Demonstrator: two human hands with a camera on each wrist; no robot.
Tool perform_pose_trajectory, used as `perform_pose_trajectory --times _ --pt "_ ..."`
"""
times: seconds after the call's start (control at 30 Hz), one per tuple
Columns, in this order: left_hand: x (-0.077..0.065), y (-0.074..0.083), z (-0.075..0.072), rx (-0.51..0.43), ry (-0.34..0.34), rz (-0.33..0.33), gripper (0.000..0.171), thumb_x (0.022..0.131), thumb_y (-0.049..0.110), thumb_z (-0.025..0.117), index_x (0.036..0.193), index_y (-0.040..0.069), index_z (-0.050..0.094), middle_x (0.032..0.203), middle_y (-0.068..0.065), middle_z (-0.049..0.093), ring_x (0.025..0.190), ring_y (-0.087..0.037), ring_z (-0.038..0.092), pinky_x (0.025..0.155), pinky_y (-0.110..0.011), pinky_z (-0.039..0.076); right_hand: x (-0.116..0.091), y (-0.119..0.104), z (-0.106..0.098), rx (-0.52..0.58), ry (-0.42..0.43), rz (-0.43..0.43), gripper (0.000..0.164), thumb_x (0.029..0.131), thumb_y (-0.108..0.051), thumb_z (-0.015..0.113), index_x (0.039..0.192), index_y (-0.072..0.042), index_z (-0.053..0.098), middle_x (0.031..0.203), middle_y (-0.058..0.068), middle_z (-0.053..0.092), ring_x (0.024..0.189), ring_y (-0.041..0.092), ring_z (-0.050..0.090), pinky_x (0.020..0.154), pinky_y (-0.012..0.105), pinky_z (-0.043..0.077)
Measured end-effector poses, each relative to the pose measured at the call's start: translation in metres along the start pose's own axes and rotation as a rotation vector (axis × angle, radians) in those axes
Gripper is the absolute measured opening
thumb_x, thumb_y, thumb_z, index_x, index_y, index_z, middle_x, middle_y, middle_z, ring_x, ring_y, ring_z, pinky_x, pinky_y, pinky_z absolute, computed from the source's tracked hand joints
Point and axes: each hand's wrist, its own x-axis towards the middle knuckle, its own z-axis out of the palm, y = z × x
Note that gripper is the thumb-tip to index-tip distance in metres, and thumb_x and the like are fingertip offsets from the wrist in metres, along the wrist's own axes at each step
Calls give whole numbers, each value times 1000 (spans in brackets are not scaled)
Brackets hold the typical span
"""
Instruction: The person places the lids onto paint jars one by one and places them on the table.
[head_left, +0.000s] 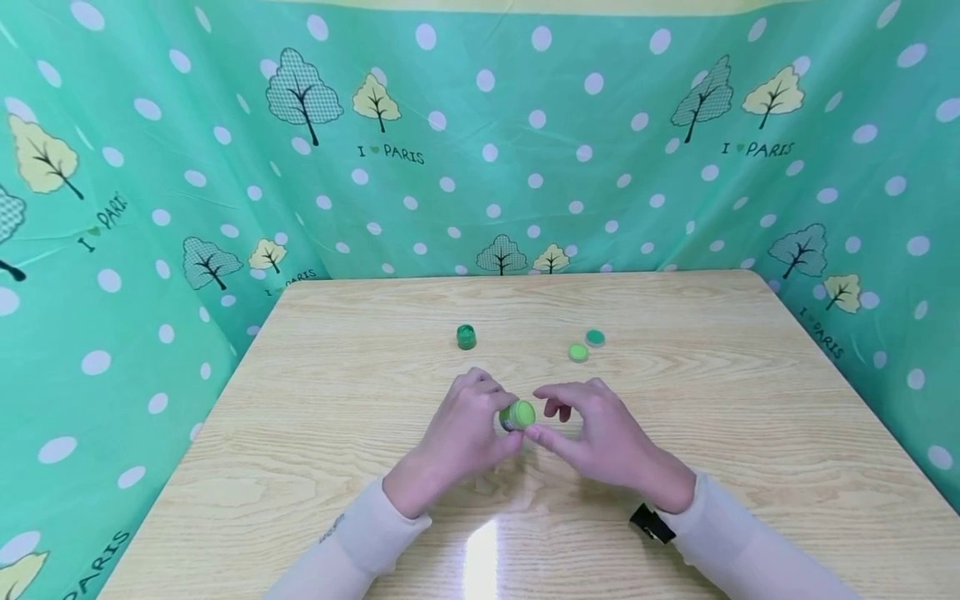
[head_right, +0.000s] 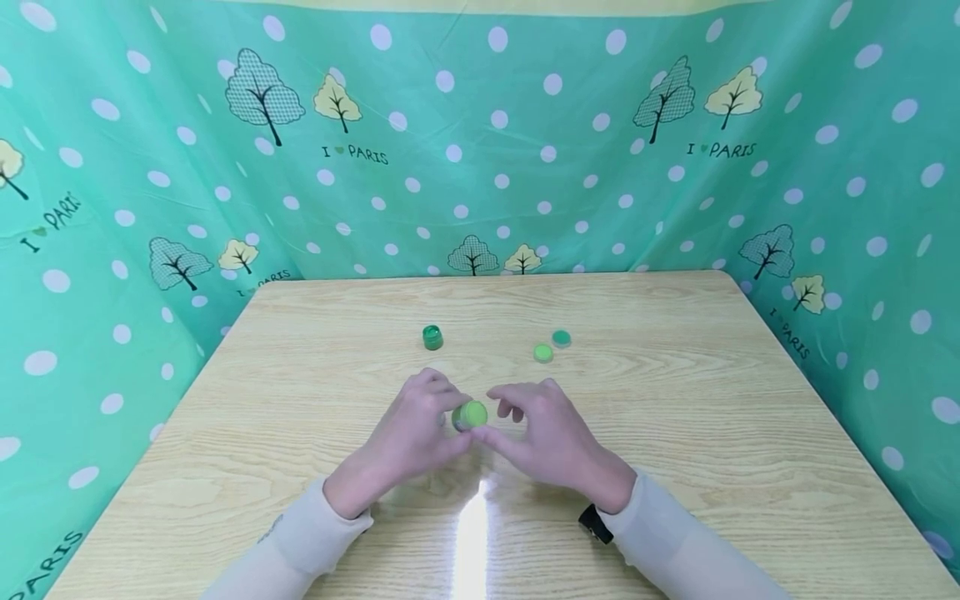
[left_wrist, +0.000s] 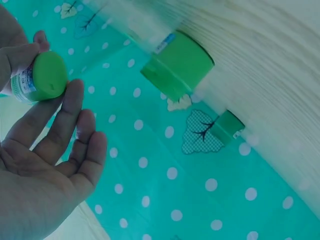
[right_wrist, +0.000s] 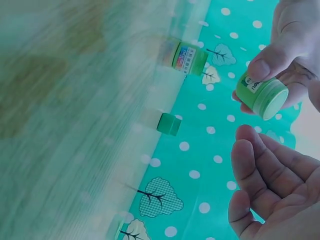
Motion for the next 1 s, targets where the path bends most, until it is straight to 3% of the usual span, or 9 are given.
perform_pose_trajectory --times 0.27,0.67,0.87,1.0 --pt "2 -6 -7 12 60 -58 29 65 26 79 90 12 75 83 3 60 84 -14 46 77 -28 38 1 1 -2 -16 -7 49 46 85 -48 65 114 -12 67 86 -13 63 75 8 53 69 28 38" --pt "1 -21 -13 -2 121 -115 23 63 20 79 84 15 72 81 6 64 83 -14 49 75 -28 40 0 6 -3 -58 -21 69 51 85 -52 64 114 -11 66 89 -12 64 78 8 55 73 29 38" --pt "1 -32 -16 -1 119 -201 16 64 16 77 75 16 65 80 6 67 82 -15 50 73 -30 40 -3 10 -5 -101 -54 95 56 84 -56 61 118 -11 65 106 -4 67 88 13 59 78 33 40" --pt "2 -40 -19 -7 95 -277 16 64 15 75 74 15 64 79 5 66 82 -17 51 74 -32 40 -6 11 -6 -132 -91 129 62 85 -61 57 121 -11 63 119 0 64 104 18 59 90 41 40"
